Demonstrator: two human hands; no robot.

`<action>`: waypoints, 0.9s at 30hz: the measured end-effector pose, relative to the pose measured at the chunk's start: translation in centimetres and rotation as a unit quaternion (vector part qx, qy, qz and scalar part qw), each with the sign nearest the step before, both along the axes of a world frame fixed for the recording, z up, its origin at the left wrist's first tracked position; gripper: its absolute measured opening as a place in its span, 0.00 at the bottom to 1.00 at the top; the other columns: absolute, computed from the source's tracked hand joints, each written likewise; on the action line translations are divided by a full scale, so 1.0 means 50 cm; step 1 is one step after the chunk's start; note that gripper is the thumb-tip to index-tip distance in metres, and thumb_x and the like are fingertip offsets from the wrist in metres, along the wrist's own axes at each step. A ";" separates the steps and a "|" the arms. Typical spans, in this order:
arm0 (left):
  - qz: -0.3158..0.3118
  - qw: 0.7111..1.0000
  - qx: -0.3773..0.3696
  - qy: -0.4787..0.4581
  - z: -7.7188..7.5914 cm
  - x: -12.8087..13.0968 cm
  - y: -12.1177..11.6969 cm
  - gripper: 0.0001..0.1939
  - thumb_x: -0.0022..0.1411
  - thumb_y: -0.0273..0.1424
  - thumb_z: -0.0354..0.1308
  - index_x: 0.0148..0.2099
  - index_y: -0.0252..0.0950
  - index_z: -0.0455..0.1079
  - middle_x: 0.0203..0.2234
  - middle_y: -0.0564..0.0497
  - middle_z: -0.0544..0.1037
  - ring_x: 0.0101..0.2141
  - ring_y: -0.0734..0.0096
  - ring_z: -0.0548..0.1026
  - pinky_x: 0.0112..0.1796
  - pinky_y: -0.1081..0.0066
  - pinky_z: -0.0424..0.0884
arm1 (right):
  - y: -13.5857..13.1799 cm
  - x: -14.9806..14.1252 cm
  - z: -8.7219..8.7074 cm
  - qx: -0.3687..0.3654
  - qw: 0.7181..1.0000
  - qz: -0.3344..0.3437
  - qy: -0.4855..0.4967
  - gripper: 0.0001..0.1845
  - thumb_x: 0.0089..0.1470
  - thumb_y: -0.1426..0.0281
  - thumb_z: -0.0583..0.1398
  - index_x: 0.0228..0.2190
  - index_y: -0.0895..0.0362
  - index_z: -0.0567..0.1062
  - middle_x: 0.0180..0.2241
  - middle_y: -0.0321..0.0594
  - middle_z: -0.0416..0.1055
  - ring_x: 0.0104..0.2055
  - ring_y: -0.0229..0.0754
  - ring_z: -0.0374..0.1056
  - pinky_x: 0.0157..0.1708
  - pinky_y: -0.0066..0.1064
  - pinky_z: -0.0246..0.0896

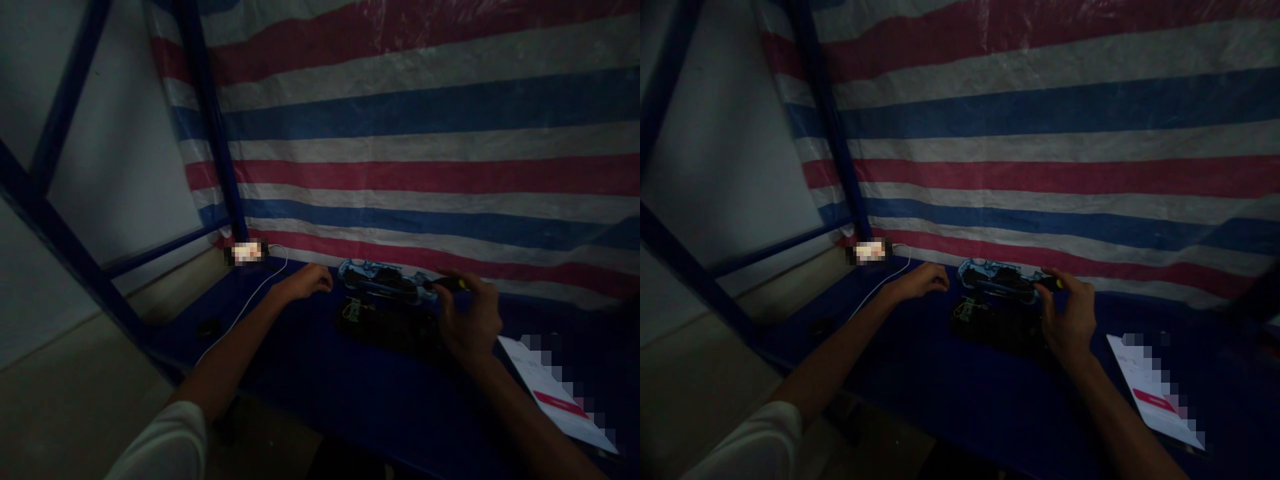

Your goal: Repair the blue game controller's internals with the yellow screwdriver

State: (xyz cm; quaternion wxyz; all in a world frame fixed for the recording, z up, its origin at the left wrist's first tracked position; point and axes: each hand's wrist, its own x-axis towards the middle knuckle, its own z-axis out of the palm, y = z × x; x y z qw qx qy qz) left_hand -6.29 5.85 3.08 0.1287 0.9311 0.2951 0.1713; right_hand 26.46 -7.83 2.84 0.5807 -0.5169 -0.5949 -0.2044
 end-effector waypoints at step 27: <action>0.102 0.994 0.003 0.027 0.016 -0.051 0.016 0.07 0.61 0.22 0.62 0.39 0.36 0.80 0.35 0.48 0.82 0.39 0.67 0.77 0.42 0.71 0.67 | -0.001 -0.009 0.005 -0.034 0.999 0.010 0.032 0.17 0.61 0.58 0.61 0.46 0.54 0.76 0.42 0.46 0.74 0.45 0.52 0.68 0.48 0.47 0.63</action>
